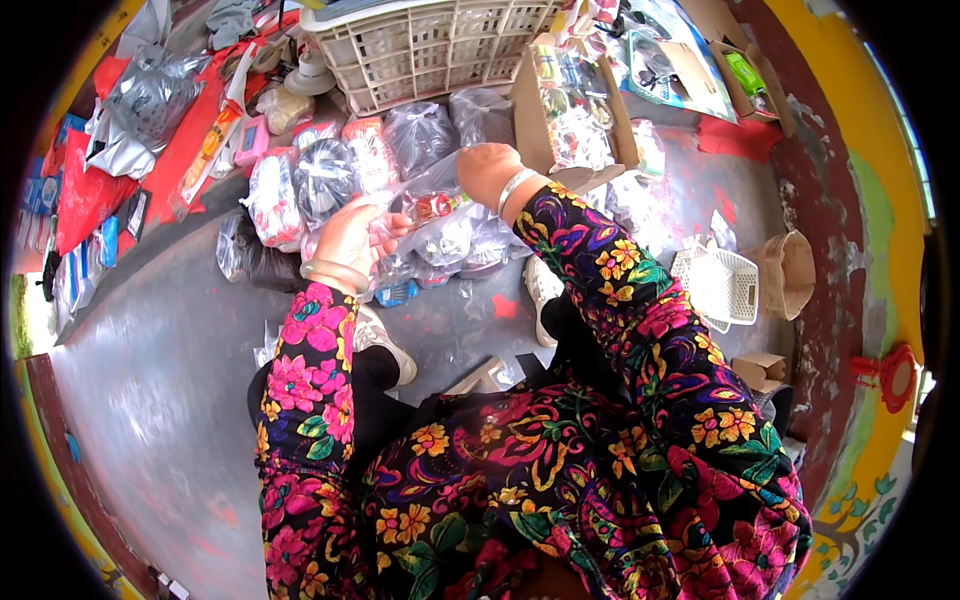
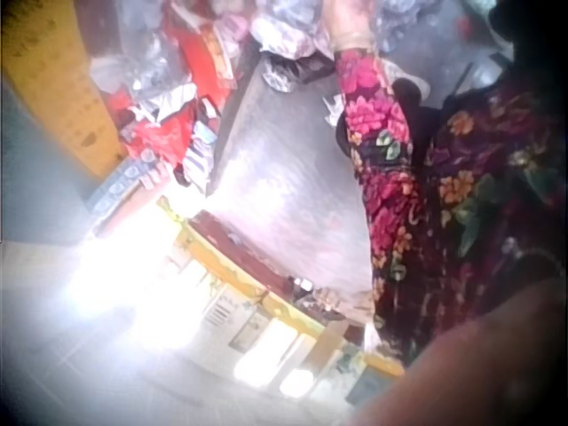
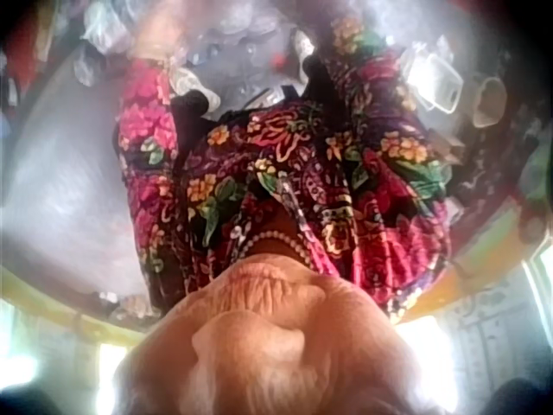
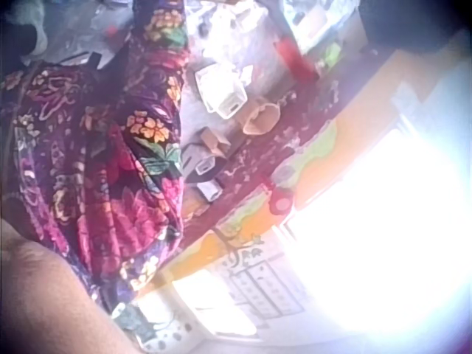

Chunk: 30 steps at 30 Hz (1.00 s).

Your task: The person sits on the floor and sorts small items from a plastic bag into a cardboard box. They repeatedly pick up small objects, inspect them, and place them into the box.

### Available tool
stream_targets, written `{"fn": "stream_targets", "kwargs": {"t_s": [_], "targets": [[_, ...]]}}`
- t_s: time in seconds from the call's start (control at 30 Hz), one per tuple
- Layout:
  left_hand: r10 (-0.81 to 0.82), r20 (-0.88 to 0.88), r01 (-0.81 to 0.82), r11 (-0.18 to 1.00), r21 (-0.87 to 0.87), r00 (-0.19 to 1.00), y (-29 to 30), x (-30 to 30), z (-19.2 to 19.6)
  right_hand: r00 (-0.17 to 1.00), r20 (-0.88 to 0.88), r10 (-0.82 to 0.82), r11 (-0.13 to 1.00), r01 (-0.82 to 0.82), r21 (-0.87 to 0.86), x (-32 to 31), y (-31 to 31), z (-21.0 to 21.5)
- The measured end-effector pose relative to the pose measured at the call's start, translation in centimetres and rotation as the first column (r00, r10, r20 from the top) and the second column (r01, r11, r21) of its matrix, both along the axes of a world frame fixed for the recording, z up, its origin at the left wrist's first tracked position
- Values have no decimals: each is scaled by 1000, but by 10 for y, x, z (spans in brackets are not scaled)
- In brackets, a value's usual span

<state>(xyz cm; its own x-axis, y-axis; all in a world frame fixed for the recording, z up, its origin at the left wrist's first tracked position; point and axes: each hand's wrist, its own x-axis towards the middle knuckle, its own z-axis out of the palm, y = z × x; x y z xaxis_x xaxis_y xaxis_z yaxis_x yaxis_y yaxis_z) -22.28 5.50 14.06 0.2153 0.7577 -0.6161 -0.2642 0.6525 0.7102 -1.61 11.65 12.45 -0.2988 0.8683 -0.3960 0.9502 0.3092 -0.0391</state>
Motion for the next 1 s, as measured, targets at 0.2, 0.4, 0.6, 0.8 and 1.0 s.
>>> {"fn": "stream_targets", "kwargs": {"t_s": [0.2, 0.4, 0.6, 0.8, 1.0], "targets": [[2, 16, -2, 1000, -11, 1000, 1, -1, -2, 997, -52, -59, 990, 65, 122, 1, -13, 17], [30, 82, -26, 999, -43, 996, 2, 11, -6, 952, -283, 117, 991, -93, 100, 30, 4, 28], [30, 104, -27, 999, -36, 994, 4, 25, 14, 763, -602, -237, 764, 529, 370, 143, 46, 54], [68, 184, -65, 998, -26, 981, 3, 28, 8, 665, -667, -337, 545, 715, 437, 193, 50, 21], [84, 171, -99, 991, 85, 982, 7, 29, 5, 653, -680, -333, 603, 702, 379, 151, 69, 14]]}}
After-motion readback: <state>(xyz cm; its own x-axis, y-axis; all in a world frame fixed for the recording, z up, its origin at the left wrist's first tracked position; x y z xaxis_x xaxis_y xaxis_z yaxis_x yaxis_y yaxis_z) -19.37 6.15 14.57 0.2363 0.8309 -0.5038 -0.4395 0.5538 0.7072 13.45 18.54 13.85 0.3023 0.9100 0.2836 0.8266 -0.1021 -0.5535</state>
